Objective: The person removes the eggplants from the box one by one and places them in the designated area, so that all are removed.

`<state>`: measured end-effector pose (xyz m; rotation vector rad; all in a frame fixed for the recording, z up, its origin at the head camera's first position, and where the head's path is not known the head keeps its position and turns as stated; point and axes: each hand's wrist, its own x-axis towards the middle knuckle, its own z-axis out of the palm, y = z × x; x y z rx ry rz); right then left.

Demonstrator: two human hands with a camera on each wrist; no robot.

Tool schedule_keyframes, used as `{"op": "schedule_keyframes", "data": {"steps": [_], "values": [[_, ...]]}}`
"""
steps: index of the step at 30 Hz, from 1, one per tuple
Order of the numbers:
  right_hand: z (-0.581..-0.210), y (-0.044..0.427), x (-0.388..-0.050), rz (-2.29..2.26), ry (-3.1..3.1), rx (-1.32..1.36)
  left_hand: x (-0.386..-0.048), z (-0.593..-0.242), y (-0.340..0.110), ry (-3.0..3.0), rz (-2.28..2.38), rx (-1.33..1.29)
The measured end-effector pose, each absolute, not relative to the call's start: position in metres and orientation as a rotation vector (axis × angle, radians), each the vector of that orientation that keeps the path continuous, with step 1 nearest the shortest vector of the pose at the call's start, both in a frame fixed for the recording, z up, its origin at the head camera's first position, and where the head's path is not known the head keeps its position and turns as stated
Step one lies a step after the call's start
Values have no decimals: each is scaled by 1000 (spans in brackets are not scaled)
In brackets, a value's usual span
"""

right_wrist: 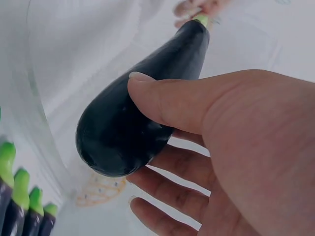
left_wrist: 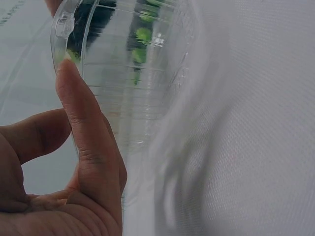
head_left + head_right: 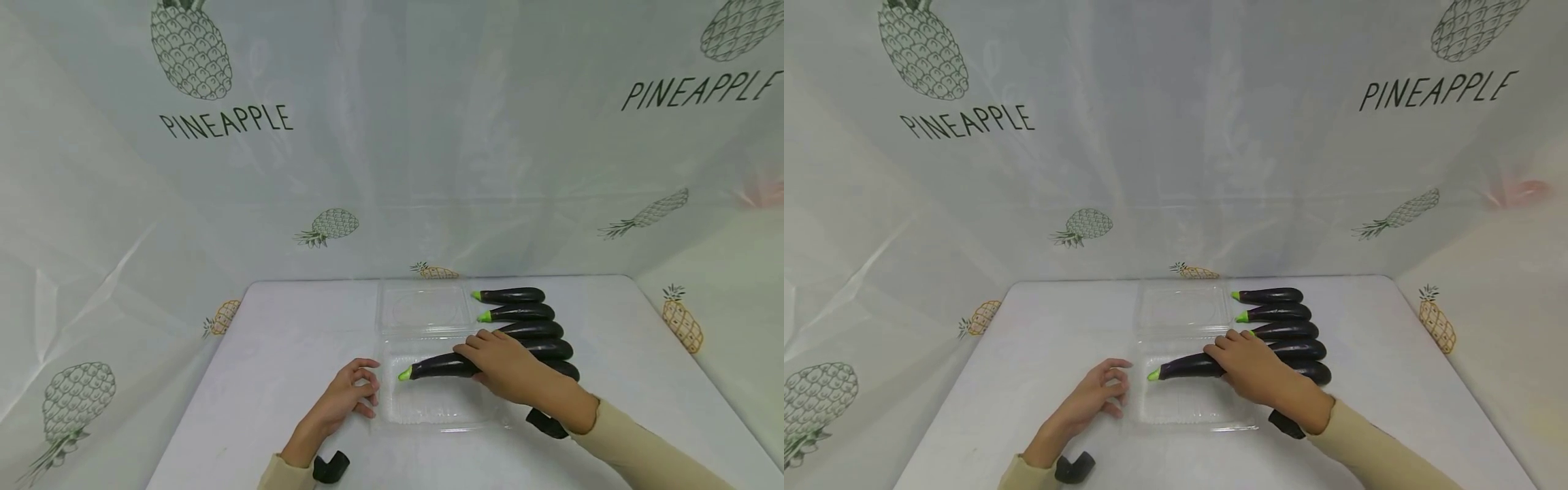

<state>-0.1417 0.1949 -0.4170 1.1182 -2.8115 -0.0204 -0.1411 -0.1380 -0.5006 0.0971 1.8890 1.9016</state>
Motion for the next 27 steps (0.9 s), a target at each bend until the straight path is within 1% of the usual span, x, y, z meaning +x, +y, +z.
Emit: {"op": "schedule_keyframes", "data": {"steps": [12,17,27], "values": [[-397,245,-121,111,-2719,910,-141,-502,-138,1885,1906,123],[-400,269,-115,162,-2725,847,-140,-501,-139,1891,1904,126],[-420,318,-101,211,-2800,665,-141,-501,-139,1893,1892,123]]}}
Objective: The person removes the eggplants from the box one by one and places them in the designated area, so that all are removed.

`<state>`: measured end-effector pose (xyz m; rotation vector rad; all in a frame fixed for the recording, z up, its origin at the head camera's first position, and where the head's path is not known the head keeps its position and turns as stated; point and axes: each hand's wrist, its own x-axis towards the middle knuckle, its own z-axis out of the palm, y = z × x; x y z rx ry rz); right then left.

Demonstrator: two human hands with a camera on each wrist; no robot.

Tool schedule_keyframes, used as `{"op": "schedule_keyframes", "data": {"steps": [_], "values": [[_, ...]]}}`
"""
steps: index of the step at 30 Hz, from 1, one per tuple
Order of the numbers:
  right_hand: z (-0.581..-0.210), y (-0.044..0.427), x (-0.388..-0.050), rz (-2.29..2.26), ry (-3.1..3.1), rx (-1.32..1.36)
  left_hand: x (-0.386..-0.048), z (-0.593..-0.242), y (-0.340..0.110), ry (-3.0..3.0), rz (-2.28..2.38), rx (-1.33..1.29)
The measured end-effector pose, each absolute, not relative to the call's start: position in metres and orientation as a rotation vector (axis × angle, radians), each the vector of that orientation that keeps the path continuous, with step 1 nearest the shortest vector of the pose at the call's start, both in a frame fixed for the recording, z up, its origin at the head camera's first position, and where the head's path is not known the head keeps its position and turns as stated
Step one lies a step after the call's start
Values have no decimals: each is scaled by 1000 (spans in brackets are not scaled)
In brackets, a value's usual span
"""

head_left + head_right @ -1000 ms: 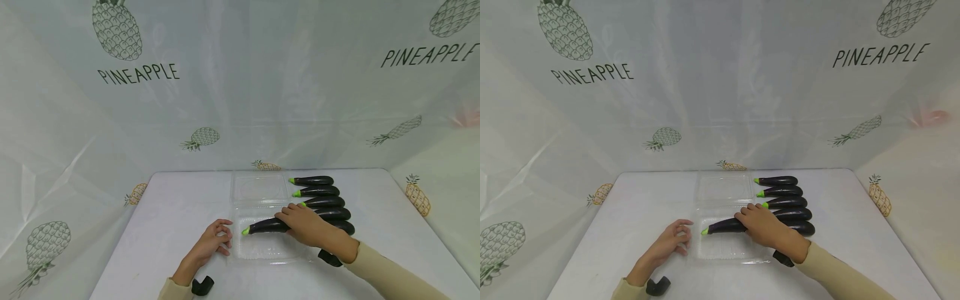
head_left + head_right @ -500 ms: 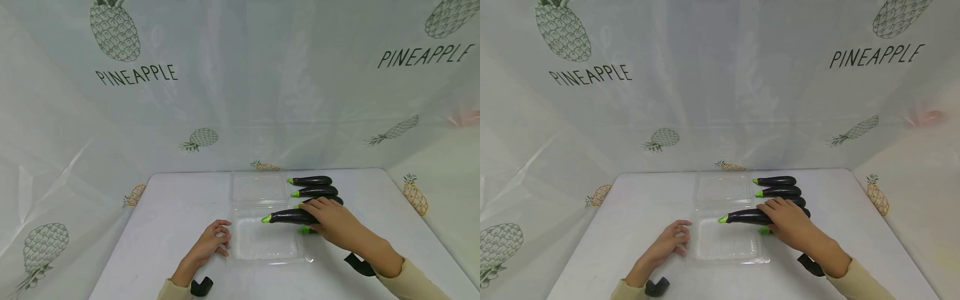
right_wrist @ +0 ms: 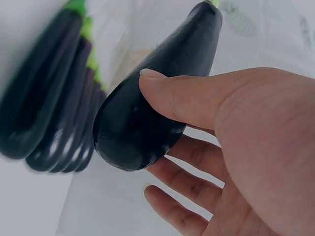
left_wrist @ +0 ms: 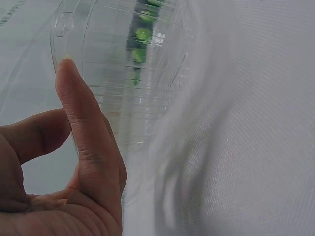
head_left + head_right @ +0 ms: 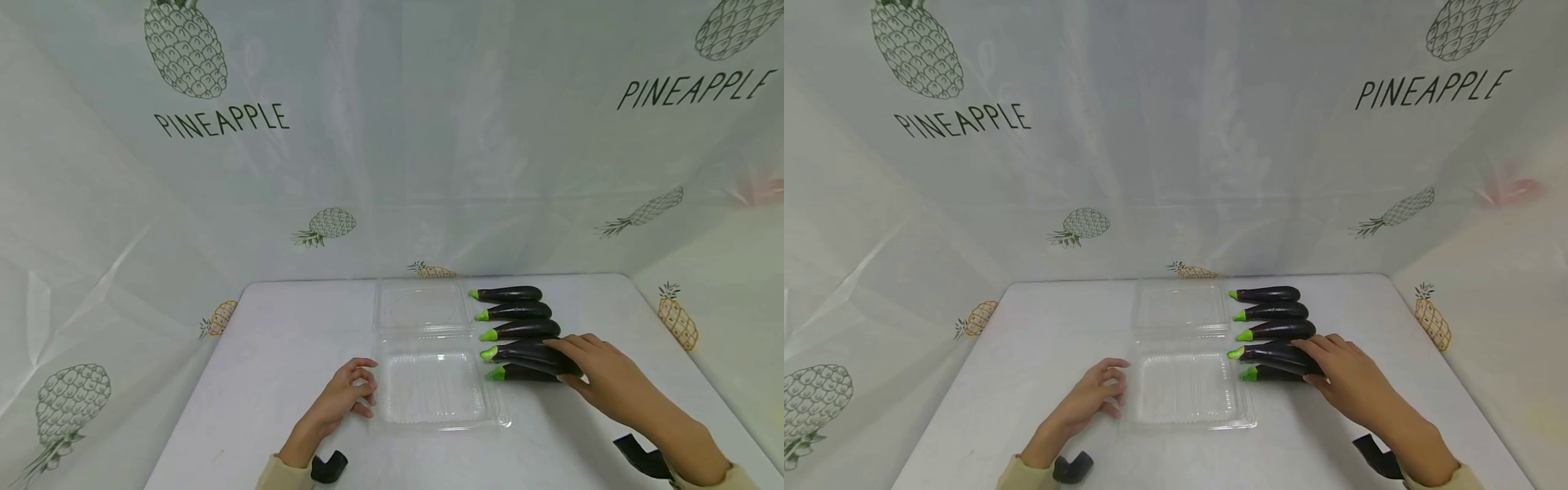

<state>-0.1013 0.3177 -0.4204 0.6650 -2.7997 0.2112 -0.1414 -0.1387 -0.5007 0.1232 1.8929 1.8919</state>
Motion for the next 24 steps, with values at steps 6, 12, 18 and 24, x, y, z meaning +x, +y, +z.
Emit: {"op": "schedule_keyframes", "data": {"steps": [6,12,18,24], "values": [[-436,344,-95,222,-2744,663,-140,-499,-139,1895,1892,136],[-450,360,-92,211,-2724,653,-139,-497,-139,1899,1888,141],[-461,367,-89,211,-2764,623,-139,-495,-138,1903,1884,111],[-471,367,-87,210,-2803,633,-138,-494,-137,1905,1884,99]]}}
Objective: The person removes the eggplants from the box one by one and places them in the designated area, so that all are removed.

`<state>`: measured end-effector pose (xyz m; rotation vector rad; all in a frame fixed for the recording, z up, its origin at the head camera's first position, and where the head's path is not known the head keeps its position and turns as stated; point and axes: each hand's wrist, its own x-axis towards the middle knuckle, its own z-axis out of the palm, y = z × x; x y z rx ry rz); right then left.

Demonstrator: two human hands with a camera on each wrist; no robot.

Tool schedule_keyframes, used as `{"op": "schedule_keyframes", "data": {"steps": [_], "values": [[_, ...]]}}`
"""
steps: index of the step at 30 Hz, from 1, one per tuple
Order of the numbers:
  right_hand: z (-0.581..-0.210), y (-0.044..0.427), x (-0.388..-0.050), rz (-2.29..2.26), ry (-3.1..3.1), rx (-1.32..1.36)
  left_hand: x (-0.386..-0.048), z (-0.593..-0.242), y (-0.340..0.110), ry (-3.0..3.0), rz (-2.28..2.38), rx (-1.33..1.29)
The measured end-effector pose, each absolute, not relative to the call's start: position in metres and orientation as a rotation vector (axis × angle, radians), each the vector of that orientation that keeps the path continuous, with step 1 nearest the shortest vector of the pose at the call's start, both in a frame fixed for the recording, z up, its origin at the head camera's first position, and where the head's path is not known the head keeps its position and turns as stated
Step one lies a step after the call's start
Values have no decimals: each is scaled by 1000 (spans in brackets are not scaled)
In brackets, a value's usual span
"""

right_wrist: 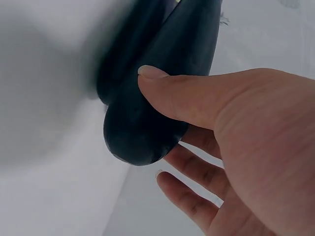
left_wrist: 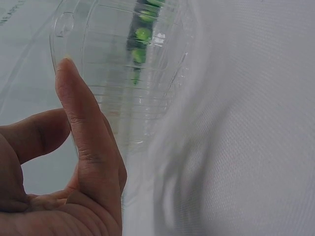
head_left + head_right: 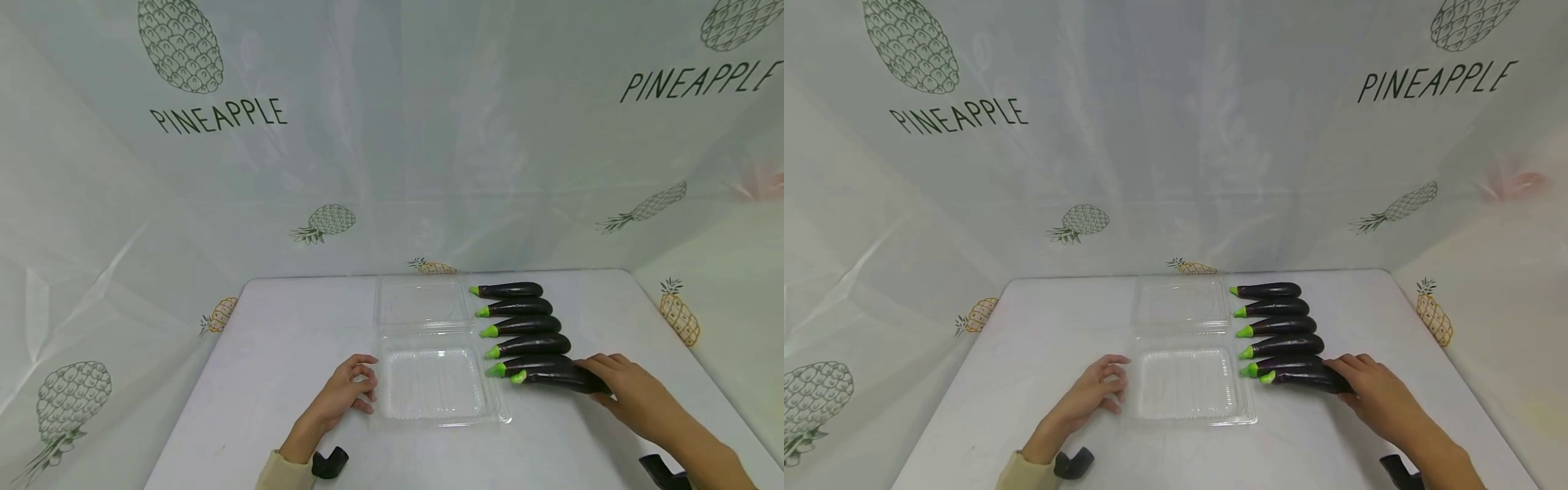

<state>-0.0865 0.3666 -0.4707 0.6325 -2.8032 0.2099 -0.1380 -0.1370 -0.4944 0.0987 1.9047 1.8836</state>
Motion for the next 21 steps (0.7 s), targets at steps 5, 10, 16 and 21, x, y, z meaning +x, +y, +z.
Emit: {"op": "schedule_keyframes", "data": {"steps": [5,10,16,21], "values": [[-474,361,-86,193,-2856,632,-139,-496,-138,1906,1884,98],[-478,354,-84,174,-2902,623,-140,-498,-138,1900,1888,109],[-485,347,-81,136,-2823,622,-140,-500,-138,1900,1889,116],[-490,344,-81,104,-2853,595,-141,-501,-138,1896,1889,115]]}}
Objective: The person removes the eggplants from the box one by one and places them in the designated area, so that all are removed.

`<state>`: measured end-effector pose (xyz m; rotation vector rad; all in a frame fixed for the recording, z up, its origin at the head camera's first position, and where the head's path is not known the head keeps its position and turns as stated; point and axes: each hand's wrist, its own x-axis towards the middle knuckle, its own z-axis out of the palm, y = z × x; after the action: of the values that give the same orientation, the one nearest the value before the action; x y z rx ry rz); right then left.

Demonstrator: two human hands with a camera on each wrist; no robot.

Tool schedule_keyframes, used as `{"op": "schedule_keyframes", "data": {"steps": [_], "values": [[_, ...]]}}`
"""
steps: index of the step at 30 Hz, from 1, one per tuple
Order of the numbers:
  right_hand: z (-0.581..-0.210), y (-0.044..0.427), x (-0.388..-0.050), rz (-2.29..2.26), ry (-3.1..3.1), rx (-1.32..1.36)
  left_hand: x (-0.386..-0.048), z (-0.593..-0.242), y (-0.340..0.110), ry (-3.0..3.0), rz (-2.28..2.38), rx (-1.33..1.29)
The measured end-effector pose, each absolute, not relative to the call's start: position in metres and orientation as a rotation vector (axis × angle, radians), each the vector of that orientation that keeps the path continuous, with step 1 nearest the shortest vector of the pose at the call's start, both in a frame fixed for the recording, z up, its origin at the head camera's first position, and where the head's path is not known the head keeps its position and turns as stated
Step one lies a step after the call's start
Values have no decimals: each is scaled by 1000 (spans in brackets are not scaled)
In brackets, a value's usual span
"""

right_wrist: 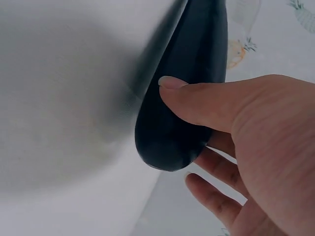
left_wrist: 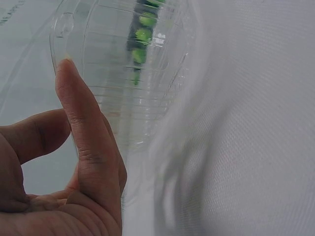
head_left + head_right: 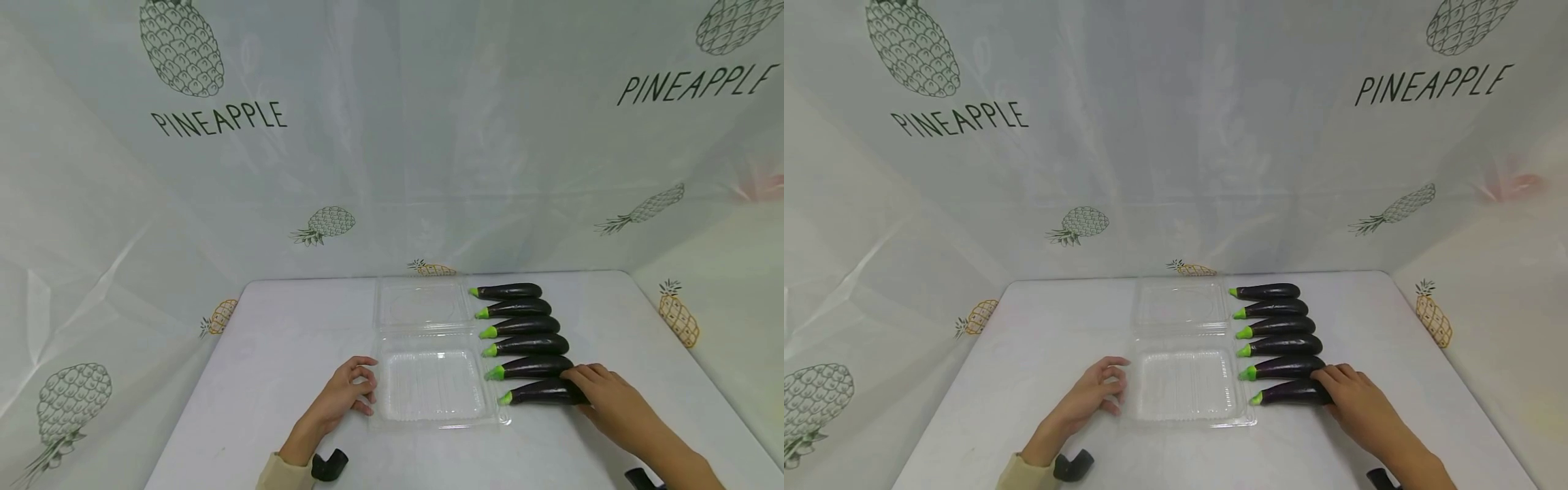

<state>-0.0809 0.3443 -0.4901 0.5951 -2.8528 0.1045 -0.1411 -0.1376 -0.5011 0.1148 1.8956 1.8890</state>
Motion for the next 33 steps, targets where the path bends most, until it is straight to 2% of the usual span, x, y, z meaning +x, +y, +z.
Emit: {"op": "schedule_keyframes", "data": {"steps": [10,33], "values": [[-502,344,-86,101,-2690,672,-141,-499,-137,1899,1888,121],[-509,337,-92,103,-2637,642,-139,-498,-138,1899,1889,105]]}}
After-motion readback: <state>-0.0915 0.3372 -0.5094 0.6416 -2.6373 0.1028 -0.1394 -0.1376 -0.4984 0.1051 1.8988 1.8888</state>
